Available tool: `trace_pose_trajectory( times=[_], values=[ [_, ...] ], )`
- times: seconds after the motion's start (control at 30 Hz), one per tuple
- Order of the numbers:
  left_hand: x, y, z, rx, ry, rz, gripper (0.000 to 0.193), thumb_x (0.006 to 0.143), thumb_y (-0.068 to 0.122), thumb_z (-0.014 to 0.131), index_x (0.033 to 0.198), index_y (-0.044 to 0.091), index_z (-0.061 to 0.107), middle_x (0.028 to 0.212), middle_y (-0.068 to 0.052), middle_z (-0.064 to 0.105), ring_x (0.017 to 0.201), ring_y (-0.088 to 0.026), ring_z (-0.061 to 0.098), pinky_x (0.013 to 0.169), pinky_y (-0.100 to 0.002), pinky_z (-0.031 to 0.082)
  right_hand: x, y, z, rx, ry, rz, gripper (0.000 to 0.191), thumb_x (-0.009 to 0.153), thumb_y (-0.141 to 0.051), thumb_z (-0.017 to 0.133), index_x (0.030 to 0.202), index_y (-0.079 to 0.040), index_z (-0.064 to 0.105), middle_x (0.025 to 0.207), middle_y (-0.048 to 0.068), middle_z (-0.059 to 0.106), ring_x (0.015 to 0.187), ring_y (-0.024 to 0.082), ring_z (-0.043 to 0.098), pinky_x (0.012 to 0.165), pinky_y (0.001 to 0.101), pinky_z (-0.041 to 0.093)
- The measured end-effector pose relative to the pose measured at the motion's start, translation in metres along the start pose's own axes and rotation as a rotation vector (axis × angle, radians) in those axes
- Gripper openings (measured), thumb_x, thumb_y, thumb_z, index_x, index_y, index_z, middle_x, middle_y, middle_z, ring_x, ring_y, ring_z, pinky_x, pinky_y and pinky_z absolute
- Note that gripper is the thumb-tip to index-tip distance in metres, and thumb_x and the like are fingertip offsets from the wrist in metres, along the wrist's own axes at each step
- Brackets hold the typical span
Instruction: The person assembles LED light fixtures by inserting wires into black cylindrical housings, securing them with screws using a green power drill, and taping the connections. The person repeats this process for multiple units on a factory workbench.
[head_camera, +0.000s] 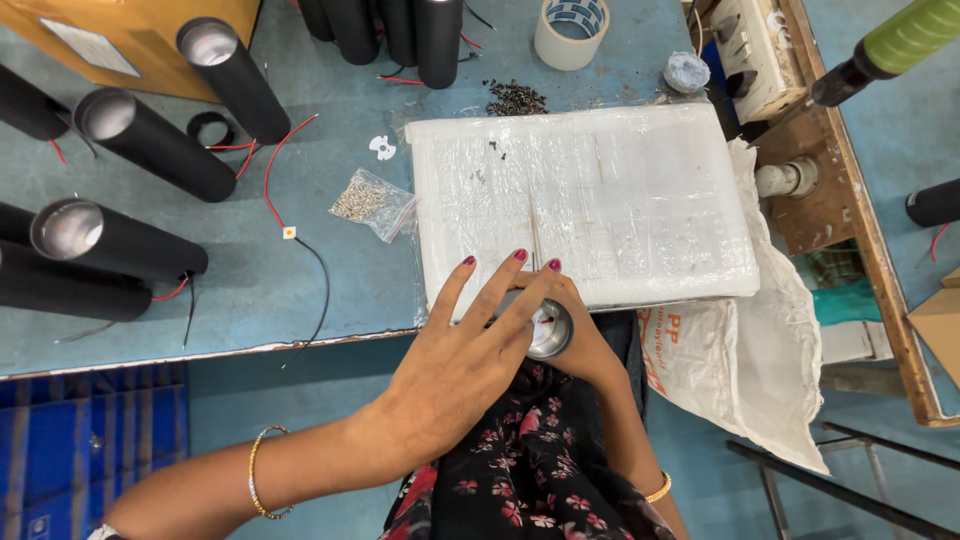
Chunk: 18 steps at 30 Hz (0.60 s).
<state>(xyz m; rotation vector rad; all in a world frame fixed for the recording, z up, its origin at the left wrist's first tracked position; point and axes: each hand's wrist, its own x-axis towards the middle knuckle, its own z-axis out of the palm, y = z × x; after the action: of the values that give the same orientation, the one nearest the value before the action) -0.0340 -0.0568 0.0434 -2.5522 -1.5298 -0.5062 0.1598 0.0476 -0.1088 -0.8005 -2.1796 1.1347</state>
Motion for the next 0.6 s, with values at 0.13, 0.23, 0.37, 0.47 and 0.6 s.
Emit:
trace_pose_trajectory(
  times=[0.13, 0.23, 0.37, 0.47, 0.6],
  values=[
    [-0.0010, -0.0021, 0.0029, -0.046, -0.016, 0.015, 0.032, 0.080, 0.012, 0.063, 0.108, -0.003, 0.068, 0.151, -0.017, 0.042, 0.150, -0.036, 0.030, 0.118, -0.059, 0.027, 0.0008, 0.0024, 0.0004, -0.042, 0.002, -0.064, 0.066, 0.073, -0.019, 0.086, 0.133, -0.015, 0.060, 0.141, 0.005, 0.061, 0.136, 0.030, 0.050, 0.119, 0.0452, 0.033],
    [-0.0022, -0.0019, 0.0053, -0.102, -0.023, 0.015, 0.026, 0.081, 0.012, 0.063, 0.104, 0.001, 0.067, 0.152, -0.015, 0.043, 0.150, -0.034, 0.031, 0.118, -0.059, 0.026, 0.0015, 0.0016, 0.0004, -0.037, -0.015, -0.037, 0.066, 0.071, -0.021, 0.086, 0.132, -0.016, 0.061, 0.140, 0.004, 0.062, 0.133, 0.028, 0.053, 0.119, 0.0443, 0.033],
    [-0.0044, -0.0027, 0.0062, -0.104, 0.002, 0.022, 0.028, 0.082, 0.013, 0.063, 0.107, 0.001, 0.067, 0.150, -0.016, 0.045, 0.150, -0.034, 0.031, 0.119, -0.059, 0.026, 0.0032, -0.0022, 0.0000, -0.005, -0.024, 0.004, 0.067, 0.069, -0.023, 0.085, 0.131, -0.015, 0.062, 0.138, 0.004, 0.064, 0.130, 0.025, 0.054, 0.117, 0.0417, 0.033],
    [-0.0043, -0.0046, 0.0068, -0.103, 0.029, 0.016, 0.028, 0.084, 0.013, 0.064, 0.109, 0.002, 0.067, 0.150, -0.016, 0.045, 0.151, -0.034, 0.031, 0.119, -0.059, 0.026, 0.0042, -0.0039, -0.0011, -0.026, -0.029, -0.075, 0.062, 0.074, -0.023, 0.083, 0.133, -0.015, 0.062, 0.138, 0.004, 0.066, 0.136, 0.024, 0.056, 0.122, 0.0429, 0.029],
    [-0.0025, -0.0058, 0.0079, -0.108, 0.007, 0.026, 0.026, 0.083, 0.013, 0.064, 0.106, 0.002, 0.067, 0.151, -0.017, 0.045, 0.151, -0.034, 0.031, 0.118, -0.059, 0.026, 0.0045, -0.0033, -0.0013, -0.025, -0.027, -0.109, 0.061, 0.076, -0.024, 0.082, 0.133, -0.015, 0.060, 0.138, 0.004, 0.065, 0.136, 0.023, 0.056, 0.122, 0.0441, 0.028]
  ],
)
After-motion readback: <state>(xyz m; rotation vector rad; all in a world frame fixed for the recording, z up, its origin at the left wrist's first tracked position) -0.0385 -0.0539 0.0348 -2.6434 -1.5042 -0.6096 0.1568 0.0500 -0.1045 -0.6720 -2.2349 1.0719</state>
